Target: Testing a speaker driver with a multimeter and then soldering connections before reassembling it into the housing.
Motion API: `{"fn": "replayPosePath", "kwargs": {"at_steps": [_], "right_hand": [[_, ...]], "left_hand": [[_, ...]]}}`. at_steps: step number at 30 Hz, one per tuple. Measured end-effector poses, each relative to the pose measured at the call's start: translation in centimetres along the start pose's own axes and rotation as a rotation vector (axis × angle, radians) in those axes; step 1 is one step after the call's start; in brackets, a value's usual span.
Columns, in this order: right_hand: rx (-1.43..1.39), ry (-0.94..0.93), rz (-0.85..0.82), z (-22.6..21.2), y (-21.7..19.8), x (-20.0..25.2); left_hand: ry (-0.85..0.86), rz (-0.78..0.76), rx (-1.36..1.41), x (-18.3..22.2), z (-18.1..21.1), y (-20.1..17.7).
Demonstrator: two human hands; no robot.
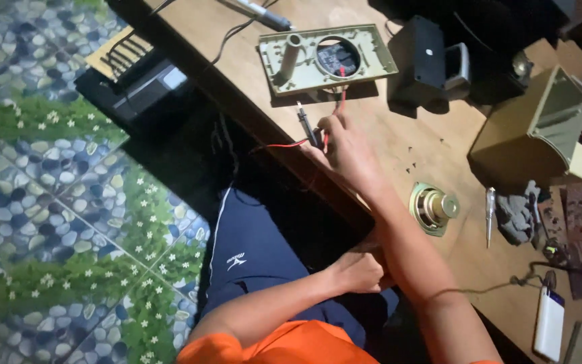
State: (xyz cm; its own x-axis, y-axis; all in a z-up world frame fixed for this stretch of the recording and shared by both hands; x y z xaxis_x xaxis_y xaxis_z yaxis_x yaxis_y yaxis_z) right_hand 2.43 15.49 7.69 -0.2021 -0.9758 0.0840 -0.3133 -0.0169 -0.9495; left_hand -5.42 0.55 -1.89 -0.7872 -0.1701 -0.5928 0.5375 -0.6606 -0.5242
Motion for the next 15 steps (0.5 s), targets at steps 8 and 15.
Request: {"fn": "replayPosePath", "kwargs": {"at_steps": [8,15], "right_hand": [[-0.036,0.013,0.050,2.8,2.1,2.9],[-0.062,0.039,0.286,2.5,3.1,6.5]], "left_hand": [[0.047,0.574,0.141,2.1,0.1,-8.5],[-0.355,0.646,-0.078,2.8,-1.3,-16.0]]}}
Point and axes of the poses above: each hand's wrist, its own x-axis away from the middle knuckle, its own y-axis out of the palm, z = x × y, the point moved 2 cm from there along -x, towards the middle knuckle, and after that the axes turned 8 degrees about -z, right-handed, at the moved point
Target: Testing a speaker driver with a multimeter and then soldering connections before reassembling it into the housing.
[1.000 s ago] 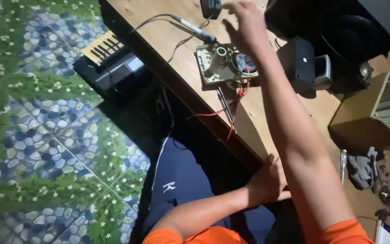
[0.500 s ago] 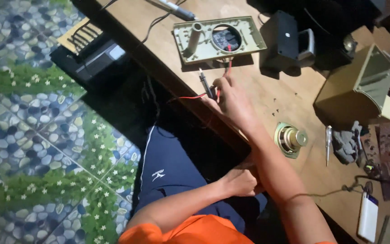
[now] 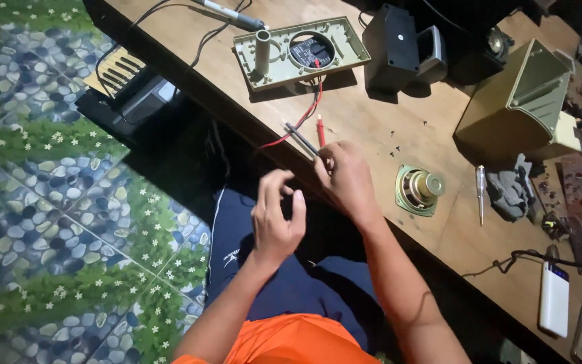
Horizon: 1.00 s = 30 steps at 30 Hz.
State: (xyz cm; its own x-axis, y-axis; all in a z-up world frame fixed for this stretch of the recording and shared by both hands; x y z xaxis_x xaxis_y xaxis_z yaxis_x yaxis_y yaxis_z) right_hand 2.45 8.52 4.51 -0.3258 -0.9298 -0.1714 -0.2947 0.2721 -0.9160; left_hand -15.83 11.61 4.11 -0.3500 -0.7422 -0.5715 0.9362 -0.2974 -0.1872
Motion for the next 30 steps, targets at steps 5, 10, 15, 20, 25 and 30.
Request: {"fn": "replayPosePath", "kwargs": {"at_steps": [5,10,15,20,25,30], "right_hand": [[0.087,0.099,0.172,-1.5,-1.8,3.8],[-0.304,0.182,0.294,-5.5,-4.1,9.0],[-0.745,0.340,0.307,-2.3,-2.9,13.5],[-0.795,0.406,0.494,0.1,-4.2,16.4],[-0.620,0.309,0.663,0.9,-6.5,18.3],[-0.360,0.191,0.617,1.5,-8.0,19.7]], "left_hand": [[-0.195,-0.158,0.022,-0.3,-0.3,1.2],[-0.343,-0.547,0.336,0.1,1.0,4.3],[-0.345,-0.595,0.457,2.4,2.6,6.5],[-0.318,-0.497,0.401,3.7,2.7,7.4],[-0.277,-0.573,0.205,3.8,3.2,7.1],[-0.286,-0.645,0.294,3.3,6.1,7.4]]}}
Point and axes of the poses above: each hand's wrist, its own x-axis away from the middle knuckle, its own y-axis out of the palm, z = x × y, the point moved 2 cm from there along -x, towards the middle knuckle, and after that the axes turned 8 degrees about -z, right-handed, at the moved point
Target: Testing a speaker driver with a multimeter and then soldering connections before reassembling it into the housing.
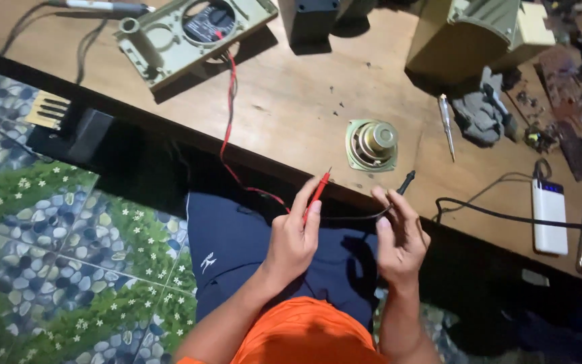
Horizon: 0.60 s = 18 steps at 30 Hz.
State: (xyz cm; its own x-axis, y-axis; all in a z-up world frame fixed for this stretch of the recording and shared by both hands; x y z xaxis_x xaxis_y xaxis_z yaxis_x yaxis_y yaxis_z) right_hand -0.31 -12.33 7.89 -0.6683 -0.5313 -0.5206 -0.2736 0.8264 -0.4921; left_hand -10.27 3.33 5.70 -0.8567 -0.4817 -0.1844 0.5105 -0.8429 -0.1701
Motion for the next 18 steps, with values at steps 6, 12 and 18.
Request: {"fn": "replayPosePath", "kwargs": {"at_steps": [6,12,18], "right_hand": [[0.300,-0.207,0.118,1.2,-0.4,-0.6],[0.204,-0.252,0.089,2.5,-0.2,0.0],[0.114,-0.281,0.037,3.0,-0.5,-0.2]], "left_hand": [[0.082,-0.187,-0.017,-1.2,3.3,1.4],[-0.033,-0.404,0.218,-0.4,1.0,4.4],[-0.043,-0.490,0.398,-0.5,0.0,5.4]]}}
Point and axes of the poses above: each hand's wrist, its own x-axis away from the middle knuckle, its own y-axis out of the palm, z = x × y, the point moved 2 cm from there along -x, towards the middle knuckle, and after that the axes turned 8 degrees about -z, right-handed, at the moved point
